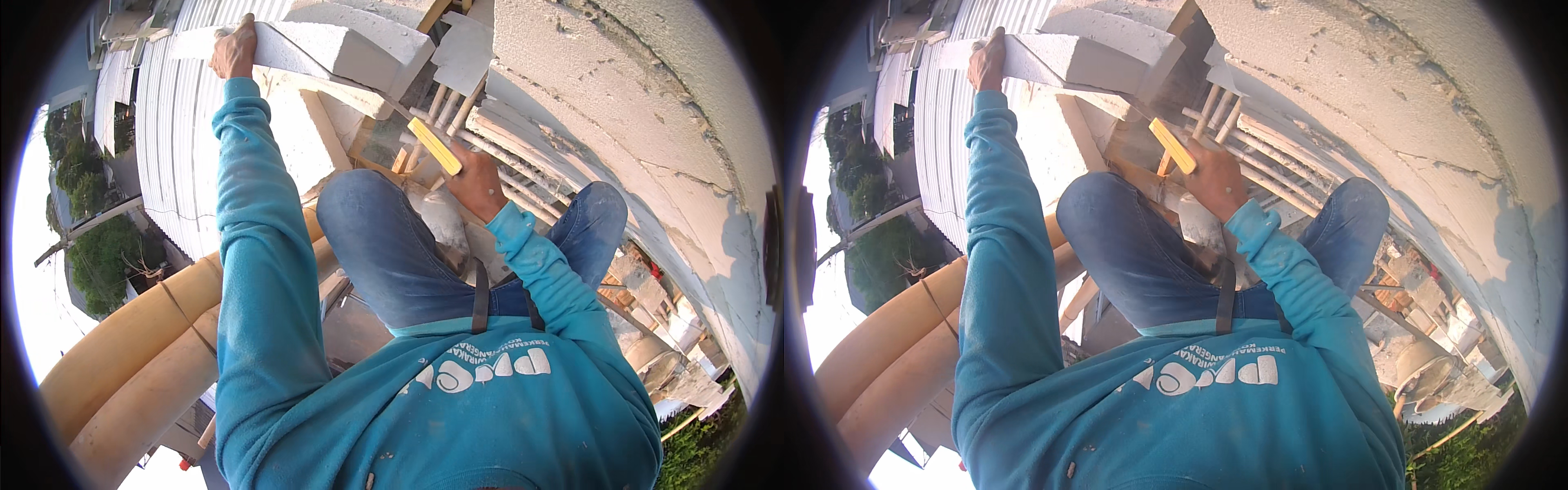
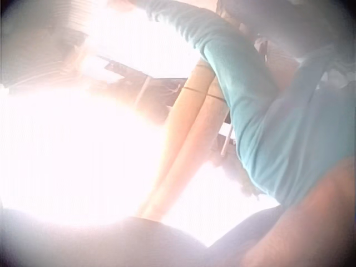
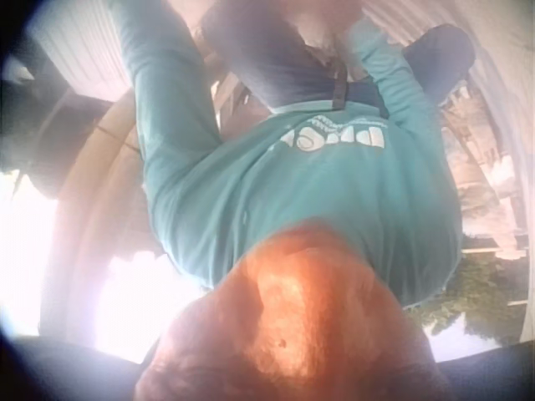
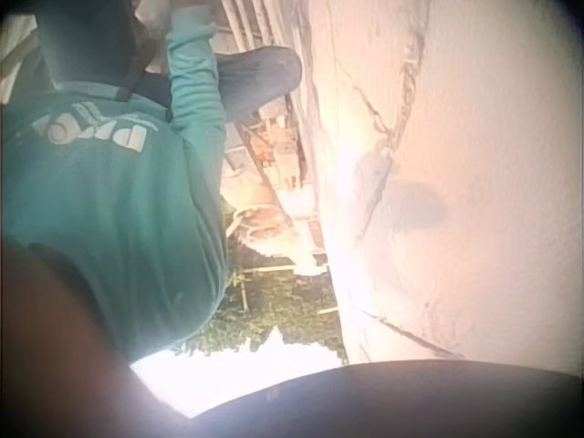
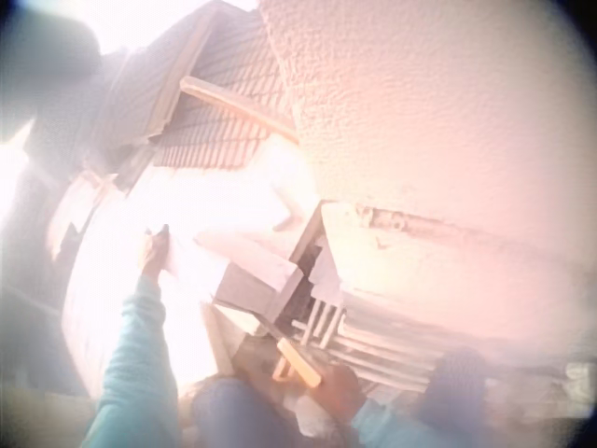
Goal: The person climbs onto a bamboo scaffold and uses a hand saw to cut a white foam board into smaller pieces. They position the board, saw through it, and then place the cut piece aside.
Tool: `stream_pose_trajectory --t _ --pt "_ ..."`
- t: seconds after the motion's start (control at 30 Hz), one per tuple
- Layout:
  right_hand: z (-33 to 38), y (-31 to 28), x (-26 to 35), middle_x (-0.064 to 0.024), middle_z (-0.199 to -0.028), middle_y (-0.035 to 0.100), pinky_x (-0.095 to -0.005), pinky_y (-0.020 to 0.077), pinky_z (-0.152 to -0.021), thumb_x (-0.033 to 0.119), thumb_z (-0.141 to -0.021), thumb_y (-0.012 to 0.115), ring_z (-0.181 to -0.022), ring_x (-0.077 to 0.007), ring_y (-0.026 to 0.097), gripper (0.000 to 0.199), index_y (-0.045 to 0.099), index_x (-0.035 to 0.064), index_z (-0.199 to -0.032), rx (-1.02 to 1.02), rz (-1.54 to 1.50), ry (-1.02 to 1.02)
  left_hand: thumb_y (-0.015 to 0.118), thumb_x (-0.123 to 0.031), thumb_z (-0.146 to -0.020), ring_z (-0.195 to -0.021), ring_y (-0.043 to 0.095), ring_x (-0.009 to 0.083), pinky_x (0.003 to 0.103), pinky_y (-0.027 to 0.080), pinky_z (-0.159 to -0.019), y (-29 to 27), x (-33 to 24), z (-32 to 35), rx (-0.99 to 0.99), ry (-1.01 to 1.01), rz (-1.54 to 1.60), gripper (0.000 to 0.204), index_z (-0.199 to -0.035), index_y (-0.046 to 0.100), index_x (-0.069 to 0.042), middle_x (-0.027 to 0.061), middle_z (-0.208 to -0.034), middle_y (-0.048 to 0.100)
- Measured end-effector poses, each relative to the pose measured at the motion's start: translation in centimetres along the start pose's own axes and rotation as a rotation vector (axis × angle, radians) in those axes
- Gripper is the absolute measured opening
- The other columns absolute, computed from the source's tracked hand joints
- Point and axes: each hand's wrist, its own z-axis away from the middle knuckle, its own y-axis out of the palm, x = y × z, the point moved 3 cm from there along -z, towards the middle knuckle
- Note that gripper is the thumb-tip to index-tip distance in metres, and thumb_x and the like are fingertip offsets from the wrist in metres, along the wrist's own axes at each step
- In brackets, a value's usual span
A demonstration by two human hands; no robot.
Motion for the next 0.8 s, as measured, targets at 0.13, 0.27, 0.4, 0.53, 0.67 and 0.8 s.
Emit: stream_pose_trajectory --t 0.13,0.27,0.4,0.53,0.67,0.8 --pt "5.0 -2.2 0.6 -0.0244 -0.078 0.066 -0.0427 0.0529 -0.063 0.004 -0.078 0.068 -0.076 -0.0412 0.067 0.051 0.06 0.0019 -0.128 0.02 -0.053 -0.011 0.062 -0.063 -0.078 -0.128 0.048 0.0445 0.047 0.041 -0.106 -0.7 1.2 -0.5 -0.095 0.025 -0.123 0.093 -0.145 0.046 0.0 0.0321 -0.134 0.054" --pt "8.3 -4.2 -1.6 -0.0239 -0.077 0.067 -0.042 0.0531 -0.062 0.001 -0.076 0.069 -0.076 -0.0413 0.068 0.056 0.06 0.0021 -0.131 0.019 -0.071 -0.039 0.06 -0.062 -0.079 -0.131 0.045 0.047 0.048 0.039 -0.107 -0.7 0.8 0.8 -0.107 0.044 -0.072 0.093 -0.146 0.045 0.001 0.0324 -0.136 0.053" --pt "-2.4 -0.4 1.2 -0.0234 -0.075 0.064 -0.0467 0.0503 -0.059 0.014 -0.08 0.068 -0.072 -0.044 0.063 0.021 0.062 0.0031 -0.096 -0.008 0.007 -0.029 0.061 -0.061 -0.08 -0.133 0.043 0.0481 0.048 0.037 -0.109 0.1 -0.4 0.6 -0.087 0.046 -0.094 0.092 -0.146 0.044 0.001 0.0321 -0.137 0.052" --pt "-2.9 0.4 2.1 -0.0232 -0.072 0.065 -0.0494 0.0533 -0.067 0.012 -0.075 0.068 -0.074 -0.0434 0.066 0.04 0.064 0.0042 -0.115 0.025 -0.006 -0.02 0.063 -0.063 -0.08 -0.133 0.044 0.0451 0.048 0.037 -0.11 -0.3 -0.6 0.1 -0.061 -0.009 -0.056 0.093 -0.147 0.043 0.0 0.031 -0.139 0.051" --pt "5.6 -2.0 -1.0 -0.0241 -0.077 0.066 -0.0458 0.0533 -0.064 0.011 -0.079 0.069 -0.074 -0.0416 0.067 0.045 0.063 0.0054 -0.122 0.008 -0.075 0.014 0.062 -0.062 -0.081 -0.134 0.043 0.0433 0.048 0.037 -0.11 -0.9 0.3 0.0 -0.088 -0.062 -0.053 0.091 -0.148 0.043 -0.004 0.0306 -0.141 0.05" --pt "5.2 -2.9 -1.9 -0.0249 -0.081 0.066 -0.0421 0.0534 -0.064 0.008 -0.077 0.069 -0.075 -0.0419 0.067 0.037 0.067 0.0045 -0.114 0.041 -0.108 0.021 0.061 -0.061 -0.082 -0.135 0.041 0.0441 0.048 0.037 -0.11 -0.5 -0.2 1.5 -0.097 -0.036 -0.065 0.089 -0.148 0.043 -0.005 0.0311 -0.139 0.051"
